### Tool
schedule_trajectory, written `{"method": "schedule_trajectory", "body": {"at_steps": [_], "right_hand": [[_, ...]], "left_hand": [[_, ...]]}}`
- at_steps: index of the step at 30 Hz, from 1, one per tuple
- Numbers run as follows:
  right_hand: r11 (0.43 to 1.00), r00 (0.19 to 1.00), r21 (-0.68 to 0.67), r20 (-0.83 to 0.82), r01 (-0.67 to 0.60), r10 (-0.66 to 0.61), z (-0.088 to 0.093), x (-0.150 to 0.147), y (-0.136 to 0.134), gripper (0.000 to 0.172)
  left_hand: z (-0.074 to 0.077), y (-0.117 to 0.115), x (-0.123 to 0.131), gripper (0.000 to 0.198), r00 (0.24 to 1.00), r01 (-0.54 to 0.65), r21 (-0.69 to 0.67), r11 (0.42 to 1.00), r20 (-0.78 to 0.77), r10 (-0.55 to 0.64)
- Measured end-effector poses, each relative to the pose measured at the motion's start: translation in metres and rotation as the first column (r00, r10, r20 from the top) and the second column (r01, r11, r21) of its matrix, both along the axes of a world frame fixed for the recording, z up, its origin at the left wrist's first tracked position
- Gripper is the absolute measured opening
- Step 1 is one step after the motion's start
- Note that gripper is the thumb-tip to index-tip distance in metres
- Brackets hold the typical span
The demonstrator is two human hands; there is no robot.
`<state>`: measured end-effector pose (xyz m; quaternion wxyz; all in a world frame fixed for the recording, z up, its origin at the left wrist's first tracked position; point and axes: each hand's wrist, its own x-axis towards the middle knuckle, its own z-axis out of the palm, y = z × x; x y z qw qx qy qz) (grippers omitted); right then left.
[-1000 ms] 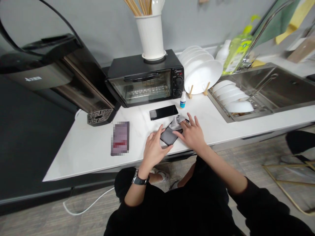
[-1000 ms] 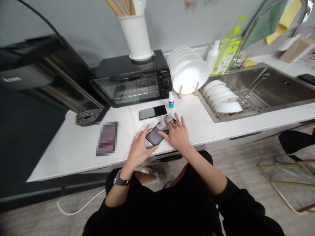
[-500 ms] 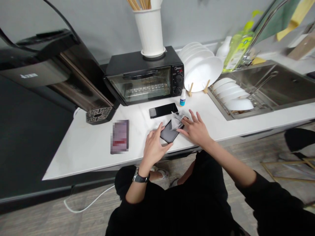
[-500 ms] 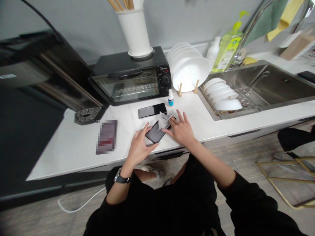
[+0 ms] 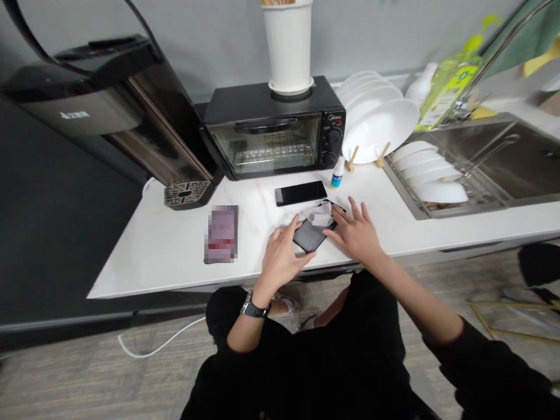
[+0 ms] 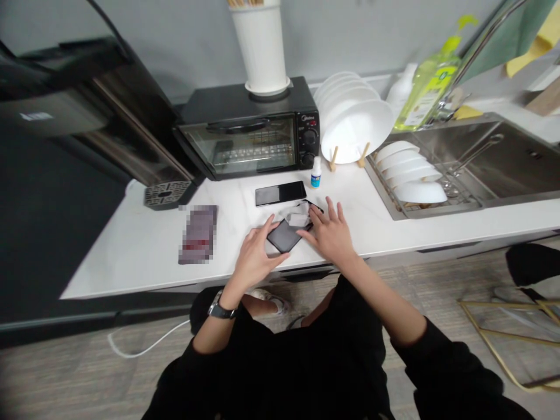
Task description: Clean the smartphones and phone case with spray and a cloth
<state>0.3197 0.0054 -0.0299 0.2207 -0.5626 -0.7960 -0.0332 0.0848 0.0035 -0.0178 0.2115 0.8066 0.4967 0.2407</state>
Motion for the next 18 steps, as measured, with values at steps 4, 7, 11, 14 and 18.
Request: {"method": "schedule_trajectory", "body": {"at_steps": [4,7,11,14,18], "right_hand": [[0.966,0.964,-0.047,-0.092,-0.253,0.248,-0.004,-0.054,-0.024,0.080],[0.940,0.939,-0.071,-0.112,-0.334,0.325,-0.002,-0.055,-0.047,0.079],[0.972,0.976,-0.082,-0.013,-0.219,0.218,0.002,-0.001,-0.036,0.059],[0.999,0.999,-0.033,0.024,-0.037,0.038,0.004,0.016,-0.010,0.060],[0.995,0.993,-0.038,-0.068,-0.095,0.092,0.002,-0.032,-0.009,0.069]], "left_hand": [[-0.001,0.000,-0.004,0.104,1.000,0.015,-0.019,1.000,0.023,-0.014],[-0.002,-0.001,-0.006,0.104,0.999,0.007,-0.044,0.999,0.036,-0.006],[0.000,-0.001,-0.004,0.107,1.000,0.015,-0.027,1.000,-0.004,-0.015],[0.001,0.000,-0.002,0.106,1.000,0.013,-0.019,1.000,-0.014,-0.013],[-0.002,0.002,-0.005,0.103,1.000,0.025,-0.021,0.999,-0.004,-0.025]]}}
